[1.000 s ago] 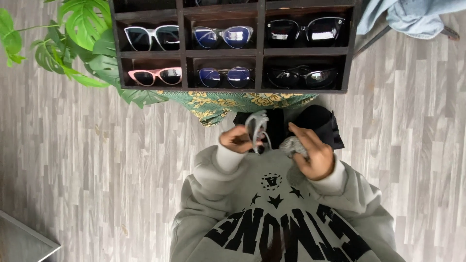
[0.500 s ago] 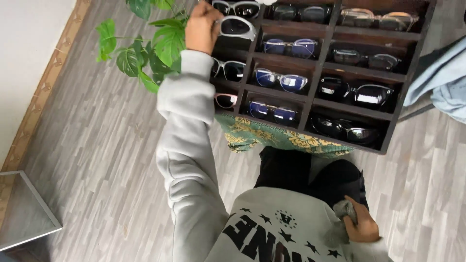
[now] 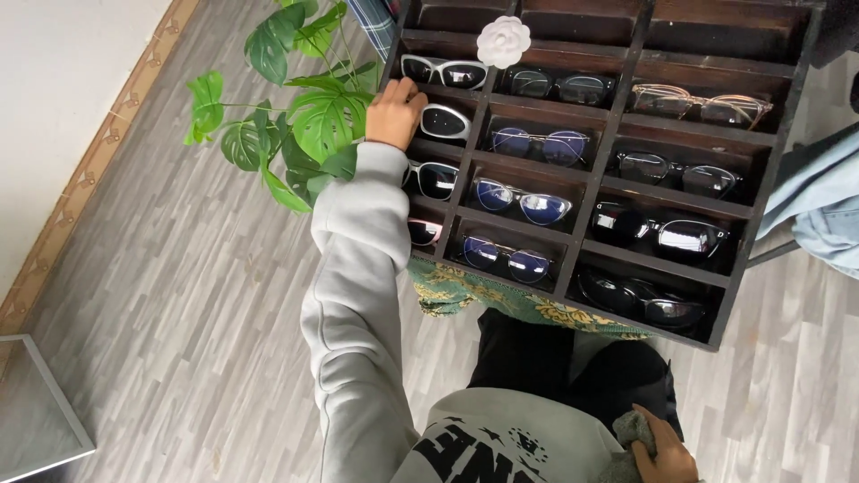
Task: Cleaning multiple pairs of sunglasses in a display tray using a microfiber cloth.
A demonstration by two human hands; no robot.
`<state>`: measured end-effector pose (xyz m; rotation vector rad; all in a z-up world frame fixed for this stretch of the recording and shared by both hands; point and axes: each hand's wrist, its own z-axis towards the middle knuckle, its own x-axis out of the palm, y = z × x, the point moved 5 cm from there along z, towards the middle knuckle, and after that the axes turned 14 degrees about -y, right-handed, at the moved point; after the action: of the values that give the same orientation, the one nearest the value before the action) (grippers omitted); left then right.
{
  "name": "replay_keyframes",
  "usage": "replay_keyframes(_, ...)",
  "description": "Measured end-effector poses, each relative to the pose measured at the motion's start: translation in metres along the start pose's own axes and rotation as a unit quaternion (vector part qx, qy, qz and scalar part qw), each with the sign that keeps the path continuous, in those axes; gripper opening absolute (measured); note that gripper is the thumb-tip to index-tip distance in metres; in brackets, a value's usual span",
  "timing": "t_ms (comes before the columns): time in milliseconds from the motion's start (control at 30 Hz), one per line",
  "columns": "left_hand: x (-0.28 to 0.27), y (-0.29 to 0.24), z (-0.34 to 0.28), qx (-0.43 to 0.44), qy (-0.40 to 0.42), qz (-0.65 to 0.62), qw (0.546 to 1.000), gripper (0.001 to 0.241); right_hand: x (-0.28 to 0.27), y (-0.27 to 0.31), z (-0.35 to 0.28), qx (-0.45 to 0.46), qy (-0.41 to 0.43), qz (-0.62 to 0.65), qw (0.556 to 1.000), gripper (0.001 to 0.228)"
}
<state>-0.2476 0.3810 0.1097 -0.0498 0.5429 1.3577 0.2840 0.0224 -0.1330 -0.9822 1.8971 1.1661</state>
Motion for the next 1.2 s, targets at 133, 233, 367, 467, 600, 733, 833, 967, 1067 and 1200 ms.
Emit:
replay_keyframes(133, 0.01, -0.001, -0.011, 0.015, 0.036, -0.014, 0.999, 0.012, 0.012, -0.009, 0.005, -0.003, -0.017, 0.0, 1.0, 0.06)
replay_keyframes(233, 0.007, 0.003, -0.01, 0.011, 0.089, -0.042, 0.995, 0.006, 0.022, -0.018, 0.01, -0.004, -0.004, -0.032, 0.999, 0.061)
replay_keyframes(367, -0.02, 0.008, 0.011, -0.045, 0.256, -0.099, 0.96, 0.049, 0.022, -0.016, 0.012, 0.002, -0.005, -0.018, 1.0, 0.06)
replay_keyframes(467, -0.041, 0.014, 0.042, -0.103, 0.242, -0.149, 0.953, 0.043, 0.02, -0.014, 0.013, -0.003, -0.029, -0.005, 1.0, 0.063)
replay_keyframes(600, -0.011, 0.019, 0.058, -0.064, 0.181, -0.089, 0.977, 0.038, 0.032, -0.028, 0.033, -0.195, -0.197, 0.19, 0.942, 0.087)
replay_keyframes(733, 0.047, 0.018, 0.055, -0.004, 0.165, -0.004, 0.986, 0.032, 0.019, -0.021, 0.031, -0.16, -0.189, 0.198, 0.948, 0.091)
replay_keyframes(833, 0.058, 0.015, 0.054, -0.003, 0.17, -0.008, 0.985, 0.01, 0.015, -0.02, 0.023, -0.199, -0.24, 0.202, 0.928, 0.087)
replay_keyframes(967, 0.022, 0.022, 0.061, -0.033, 0.192, -0.035, 0.98, 0.01, 0.02, -0.028, 0.019, -0.208, -0.258, 0.2, 0.922, 0.082)
replay_keyframes(1067, -0.032, 0.017, 0.075, -0.137, 0.123, -0.141, 0.973, 0.008, 0.036, -0.054, 0.035, -0.213, -0.279, 0.278, 0.894, 0.07)
replay_keyframes(1200, -0.106, -0.039, 0.069, -0.398, -0.018, -0.532, 0.747, 0.015, 0.045, -0.064, 0.052, -0.212, -0.221, 0.413, 0.858, 0.048)
